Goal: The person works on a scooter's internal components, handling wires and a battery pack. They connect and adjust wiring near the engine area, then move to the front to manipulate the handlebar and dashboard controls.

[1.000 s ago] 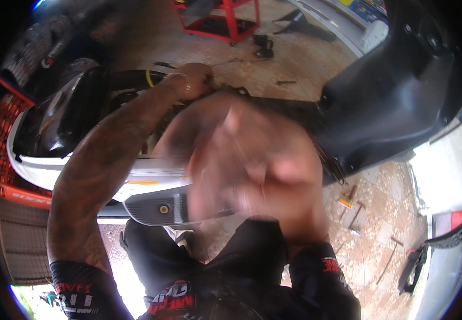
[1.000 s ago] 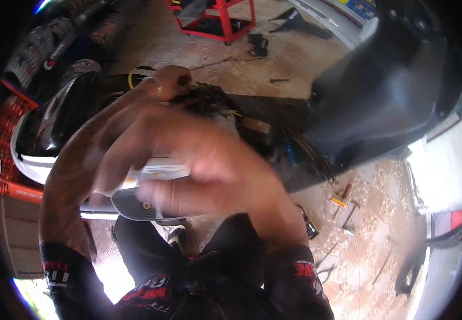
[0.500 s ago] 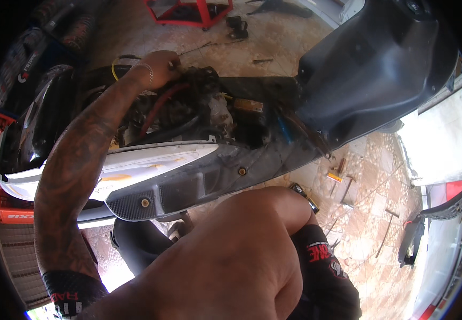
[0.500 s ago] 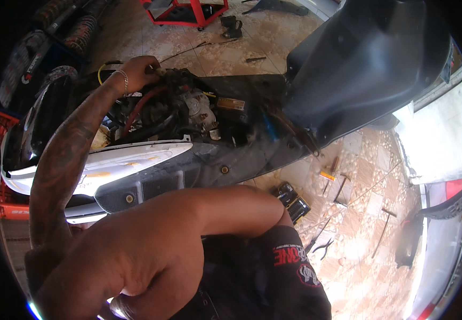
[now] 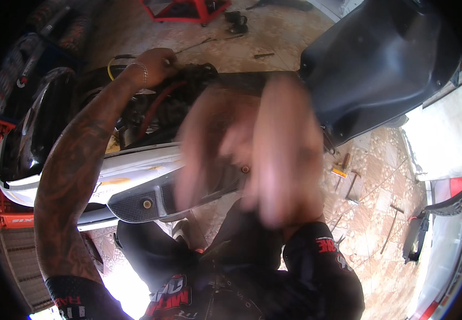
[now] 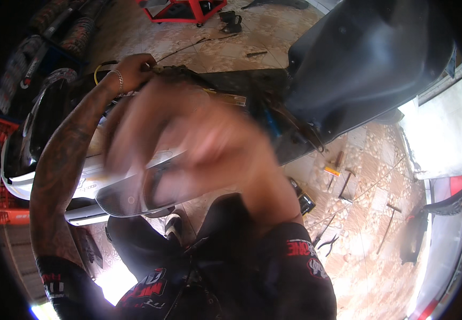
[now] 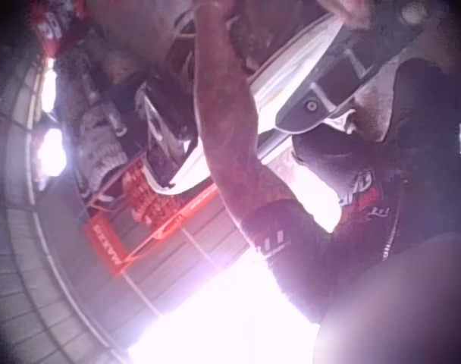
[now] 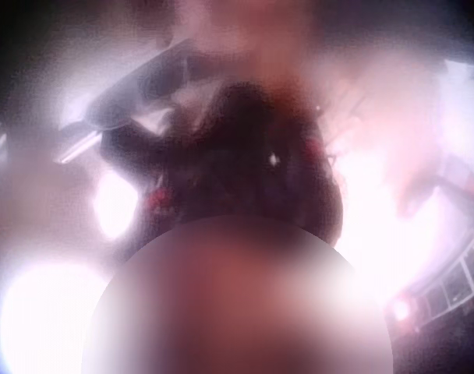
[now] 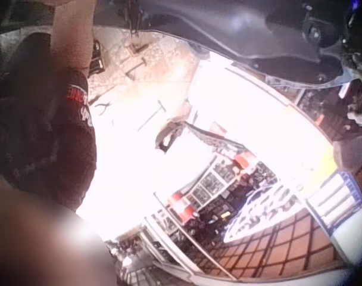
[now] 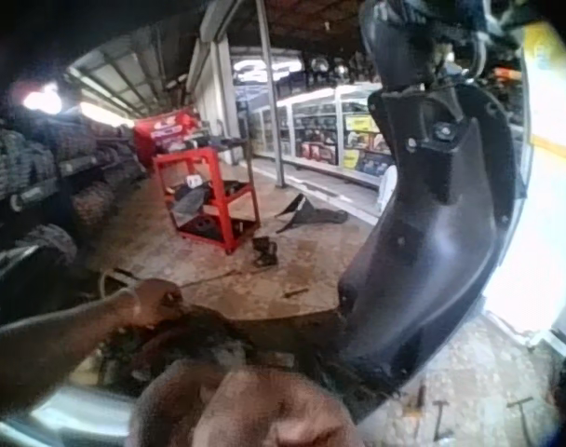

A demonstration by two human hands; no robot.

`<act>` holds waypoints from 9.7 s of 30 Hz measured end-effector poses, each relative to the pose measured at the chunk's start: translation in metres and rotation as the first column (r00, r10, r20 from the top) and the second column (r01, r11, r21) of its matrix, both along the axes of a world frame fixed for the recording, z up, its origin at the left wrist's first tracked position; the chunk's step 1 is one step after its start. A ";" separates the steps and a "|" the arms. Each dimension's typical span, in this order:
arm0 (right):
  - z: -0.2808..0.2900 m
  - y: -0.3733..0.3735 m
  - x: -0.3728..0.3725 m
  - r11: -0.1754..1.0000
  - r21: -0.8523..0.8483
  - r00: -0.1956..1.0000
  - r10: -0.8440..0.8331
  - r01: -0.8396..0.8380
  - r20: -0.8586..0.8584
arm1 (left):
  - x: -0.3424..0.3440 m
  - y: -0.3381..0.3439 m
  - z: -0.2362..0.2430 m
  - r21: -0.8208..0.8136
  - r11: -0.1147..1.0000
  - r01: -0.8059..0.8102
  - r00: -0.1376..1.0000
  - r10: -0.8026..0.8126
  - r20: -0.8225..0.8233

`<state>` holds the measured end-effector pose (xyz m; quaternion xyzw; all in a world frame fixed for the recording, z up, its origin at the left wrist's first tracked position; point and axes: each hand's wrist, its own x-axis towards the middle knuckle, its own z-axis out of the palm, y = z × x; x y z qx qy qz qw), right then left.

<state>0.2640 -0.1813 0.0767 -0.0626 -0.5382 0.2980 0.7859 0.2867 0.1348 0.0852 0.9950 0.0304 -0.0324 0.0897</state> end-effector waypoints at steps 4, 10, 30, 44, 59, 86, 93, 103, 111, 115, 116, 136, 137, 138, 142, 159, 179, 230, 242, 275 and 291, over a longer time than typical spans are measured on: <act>-0.065 -0.002 0.109 0.430 -0.714 0.762 -0.608 0.552 0.223 | -0.002 0.003 -0.003 0.012 1.000 -0.005 1.000 0.004 0.025; -0.166 0.033 0.187 -0.301 -0.591 0.657 0.215 0.748 0.723 | -0.002 -0.003 -0.003 0.031 0.999 0.012 0.997 -0.014 0.074; -0.205 -0.026 0.174 0.231 -0.944 0.967 -0.155 0.234 0.202 | -0.004 -0.005 0.004 0.016 1.000 -0.010 1.000 0.010 0.023; -0.145 0.076 0.144 0.468 -0.530 0.607 -0.786 0.707 0.116 | -0.004 -0.006 0.003 -0.036 0.998 -0.046 0.998 0.048 0.047; -0.157 0.104 0.140 0.209 -0.338 0.348 -0.834 0.918 0.429 | 0.001 -0.003 0.003 -0.027 0.997 -0.071 0.997 0.071 0.018; -0.152 0.073 0.145 0.649 -0.657 0.634 -0.702 0.383 -0.324 | -0.002 -0.008 0.002 -0.014 0.998 -0.054 0.997 0.054 0.057; -0.168 0.000 0.109 0.819 -0.568 0.628 -0.403 -0.077 -0.665 | 0.002 -0.005 -0.002 0.011 0.999 -0.031 0.998 0.031 0.053; -0.127 -0.077 0.101 -0.211 -0.708 0.692 -0.158 0.674 0.705 | 0.002 -0.004 -0.006 0.001 1.000 -0.030 0.998 0.030 0.048; -0.126 -0.112 0.119 -0.297 -0.708 0.766 0.184 0.641 0.616 | 0.000 -0.009 -0.006 0.001 0.999 -0.048 0.998 0.048 0.050; -0.122 -0.095 0.133 -0.321 -0.641 0.709 0.435 0.697 0.554 | 0.000 -0.014 -0.002 0.010 0.995 -0.097 0.995 0.098 -0.014; -0.122 -0.089 0.136 -0.318 -0.642 0.702 0.486 0.697 0.521 | 0.000 -0.015 -0.001 0.012 0.995 -0.101 0.995 0.101 -0.019; -0.157 -0.146 0.132 0.001 -0.531 0.523 0.176 0.847 0.834 | 0.001 -0.009 -0.009 -0.012 0.996 -0.092 0.995 0.093 0.037; -0.168 -0.149 0.130 -0.019 -0.554 0.553 0.108 0.832 0.826 | 0.000 -0.010 -0.009 -0.007 0.996 -0.087 0.996 0.087 0.036; -0.180 -0.152 0.129 -0.037 -0.577 0.579 0.039 0.816 0.815 | 0.000 -0.011 -0.008 0.003 0.997 -0.074 0.996 0.074 0.044; -0.224 -0.162 0.120 -0.063 -0.795 0.743 -0.318 0.603 0.589 | -0.001 -0.014 -0.004 0.030 0.996 -0.085 0.996 0.085 0.001; -0.234 -0.139 0.075 0.116 -0.759 0.629 -0.646 0.641 0.433 | -0.003 -0.017 -0.005 0.020 0.997 -0.080 0.996 0.080 0.031; -0.129 0.061 0.124 0.488 -0.602 0.620 -0.785 0.633 0.016 | -0.001 -0.016 -0.001 -0.018 0.990 -0.140 0.990 0.140 0.010; -0.106 0.076 0.167 0.425 -0.618 0.725 -0.573 0.662 0.382 | 0.014 -0.018 -0.004 0.137 0.991 0.007 0.999 -0.013 0.040; -0.105 0.076 0.167 0.384 -0.661 0.730 -0.567 0.644 0.381 | 0.016 -0.026 0.001 0.294 0.954 0.061 0.998 -0.060 -0.012; -0.113 0.084 0.170 0.238 -0.646 0.629 -0.612 0.725 0.480 | 0.027 -0.017 -0.006 0.531 0.821 0.212 0.973 -0.228 -0.037; -0.104 0.086 0.166 0.171 -0.660 0.609 -0.601 0.731 0.518 | 0.030 -0.022 -0.003 0.569 0.775 0.276 0.958 -0.271 -0.097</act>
